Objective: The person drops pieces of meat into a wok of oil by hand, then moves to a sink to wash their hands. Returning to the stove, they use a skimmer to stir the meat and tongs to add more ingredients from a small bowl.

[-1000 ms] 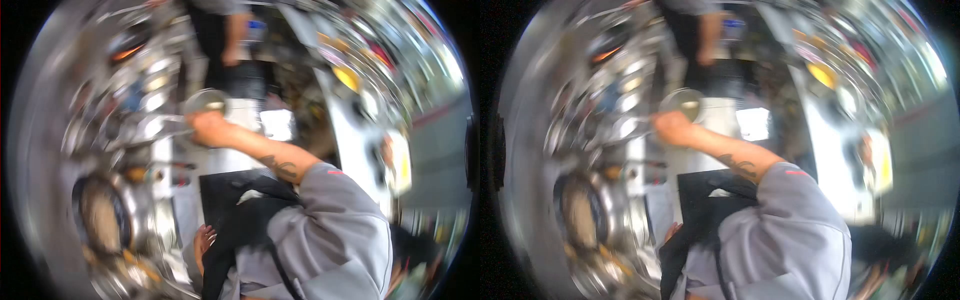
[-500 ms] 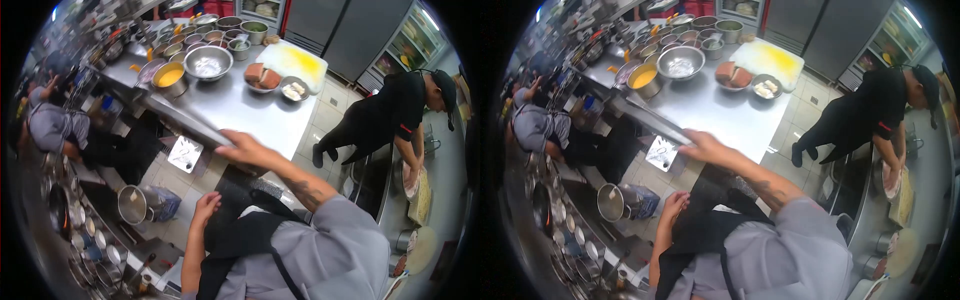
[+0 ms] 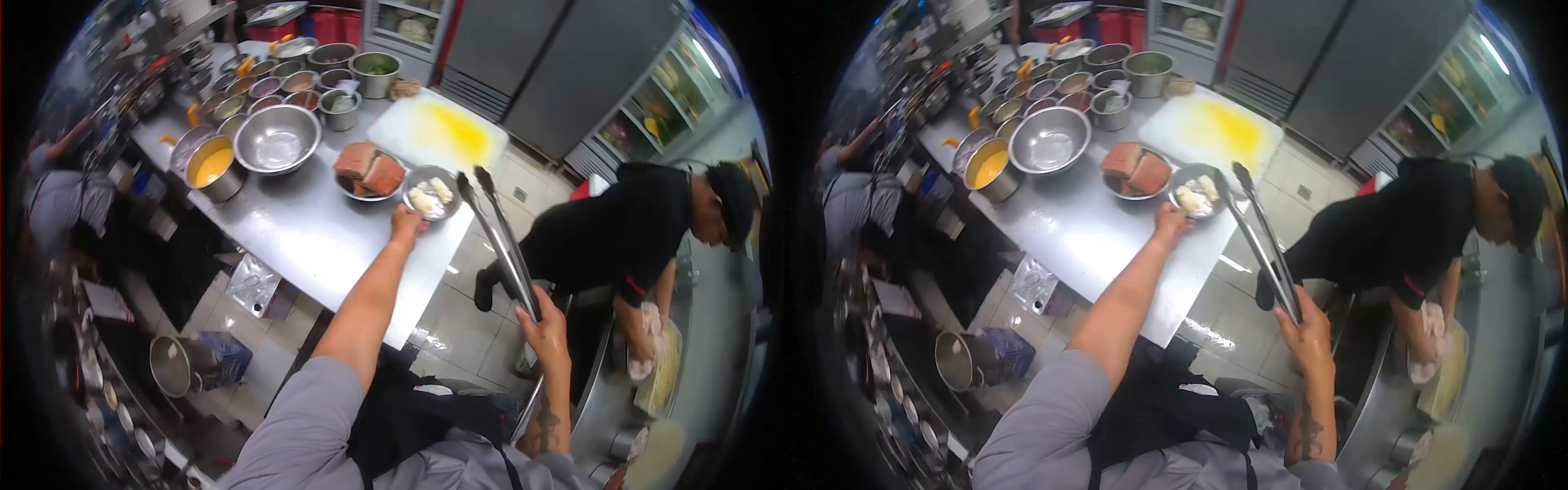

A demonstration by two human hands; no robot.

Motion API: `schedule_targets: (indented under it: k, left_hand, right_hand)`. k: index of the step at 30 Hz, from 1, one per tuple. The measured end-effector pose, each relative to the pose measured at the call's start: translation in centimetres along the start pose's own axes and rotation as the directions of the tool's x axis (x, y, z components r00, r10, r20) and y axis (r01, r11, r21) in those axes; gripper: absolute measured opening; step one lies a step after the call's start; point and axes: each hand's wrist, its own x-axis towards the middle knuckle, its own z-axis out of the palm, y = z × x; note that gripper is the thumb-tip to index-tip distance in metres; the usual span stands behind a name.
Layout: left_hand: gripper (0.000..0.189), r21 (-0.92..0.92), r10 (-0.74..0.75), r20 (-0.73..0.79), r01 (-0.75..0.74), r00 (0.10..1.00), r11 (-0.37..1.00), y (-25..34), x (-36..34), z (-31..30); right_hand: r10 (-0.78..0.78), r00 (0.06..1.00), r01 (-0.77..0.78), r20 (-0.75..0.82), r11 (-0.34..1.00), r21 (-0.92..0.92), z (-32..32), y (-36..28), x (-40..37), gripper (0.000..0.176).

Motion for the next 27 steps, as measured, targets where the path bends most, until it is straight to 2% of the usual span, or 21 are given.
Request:
schedule_targets:
  k: [1,2,4,5,6,7,8,9,11,12,13,14,15,16,18,19,20,22,24,25,27]
  left_hand:
    - [0.029,-0.021,0.081,0.021,-0.08,0.997,0.997,1.8,-2.7,0.4]
    - [0.027,-0.052,0.111,-0.003,-0.111,0.994,0.992,-0.7,-1.3,-0.3]
    - [0.028,-0.004,0.055,-0.015,-0.055,0.998,0.998,-0.1,-4.9,-2.0]
    - [0.028,-0.092,0.047,-0.079,-0.054,0.996,0.994,-0.1,-7.2,-2.8]
    - [0.023,-0.152,0.069,0.013,-0.066,0.998,0.986,-0.4,-9.6,-5.2]
    - [0.018,-0.185,0.061,-0.007,-0.061,0.998,0.981,-0.9,-12.0,-7.3]
    - [0.016,-0.302,0.091,-0.048,-0.101,0.995,0.948,-1.5,-14.5,-9.4]
    - [0.017,-0.262,0.044,-0.102,-0.07,0.994,0.963,-0.2,-18.5,-11.6]
    - [0.017,-0.269,0.053,-0.217,-0.112,0.975,0.957,-1.0,-24.4,-17.3]
    - [0.017,-0.307,0.083,-0.334,-0.191,0.939,0.932,0.0,-28.5,-19.3]
    - [0.019,-0.357,0.087,-0.418,-0.252,0.904,0.9,-1.2,-31.5,-22.0]
    - [0.021,-0.374,0.083,-0.51,-0.308,0.856,0.875,-1.6,-35.0,-24.5]
    - [0.018,-0.36,0.096,-0.622,-0.392,0.777,0.847,-2.6,-38.3,-26.6]
    - [0.013,-0.347,0.148,-0.702,-0.516,0.697,0.784,-2.7,-42.6,-28.1]
    - [0.007,-0.254,0.108,-0.879,-0.648,0.464,0.718,-4.9,-49.4,-32.0]
    - [0.01,-0.12,0.114,-0.95,-0.678,0.291,0.726,-4.3,-53.7,-32.6]
    - [0.009,-0.038,0.092,-0.986,-0.726,0.138,0.686,-4.5,-57.4,-33.5]
    - [0.01,0.135,0.074,-0.991,-0.735,-0.114,0.664,-5.1,-65.0,-34.9]
    - [0.008,0.255,0.045,-0.955,-0.734,-0.293,0.63,-4.6,-72.0,-34.7]
    - [0.008,0.317,0.035,-0.924,-0.714,-0.38,0.624,-5.0,-75.0,-34.4]
    - [0.007,0.416,0.037,-0.873,-0.706,-0.486,0.573,-6.9,-79.8,-34.7]
  right_hand:
    - [-0.022,1.0,0.023,0.013,0.999,-0.034,-0.2,0.3,0.2,0.045]
    - [-0.058,0.998,0.059,0.015,0.997,-0.04,-0.4,0.4,0.7,0.045]
    - [-0.114,0.992,0.113,0.063,0.994,0.013,0.0,1.1,1.7,0.046]
    - [-0.122,0.987,0.117,0.101,0.991,0.059,0.7,1.1,2.5,0.047]
    - [-0.185,0.968,0.167,0.169,0.979,0.115,1.5,-0.4,3.4,0.047]
    - [-0.244,0.941,0.208,0.235,0.964,0.167,2.0,-2.0,4.0,0.048]
    - [-0.188,0.911,0.119,0.367,0.972,0.202,2.9,-3.2,4.6,0.048]
    - [-0.259,0.872,0.211,0.415,0.965,0.159,4.5,-2.5,5.6,0.05]
    - [-0.489,0.709,0.408,0.508,0.872,0.269,7.9,-7.0,6.3,0.052]
    - [-0.573,0.637,0.499,0.515,0.816,0.291,10.2,-8.2,6.5,0.052]
    - [-0.727,0.491,0.656,0.479,0.671,0.347,12.4,-10.4,6.4,0.052]
    - [-0.758,0.398,0.71,0.517,0.611,0.349,13.5,-14.2,5.2,0.052]
    - [-0.779,0.303,0.761,0.549,0.545,0.353,14.5,-18.0,3.5,0.052]
    - [-0.853,0.146,0.829,0.501,0.382,0.408,16.2,-20.6,2.2,0.051]
    - [-0.846,-0.065,0.862,0.529,0.219,0.457,17.5,-27.4,-2.5,0.049]
    - [-0.841,-0.187,0.86,0.507,0.11,0.499,18.1,-30.2,-5.2,0.048]
    - [-0.818,-0.264,0.843,0.511,0.062,0.535,18.5,-32.7,-8.1,0.048]
    - [-0.767,-0.455,0.758,0.453,-0.066,0.649,19.4,-37.2,-14.1,0.045]
    - [-0.705,-0.636,0.657,0.313,-0.283,0.698,19.9,-40.6,-20.5,0.046]
    - [-0.671,-0.704,0.593,0.231,-0.378,0.711,20.1,-41.8,-23.6,0.046]
    - [-0.582,-0.781,0.529,0.225,-0.425,0.735,19.3,-44.0,-30.2,0.046]
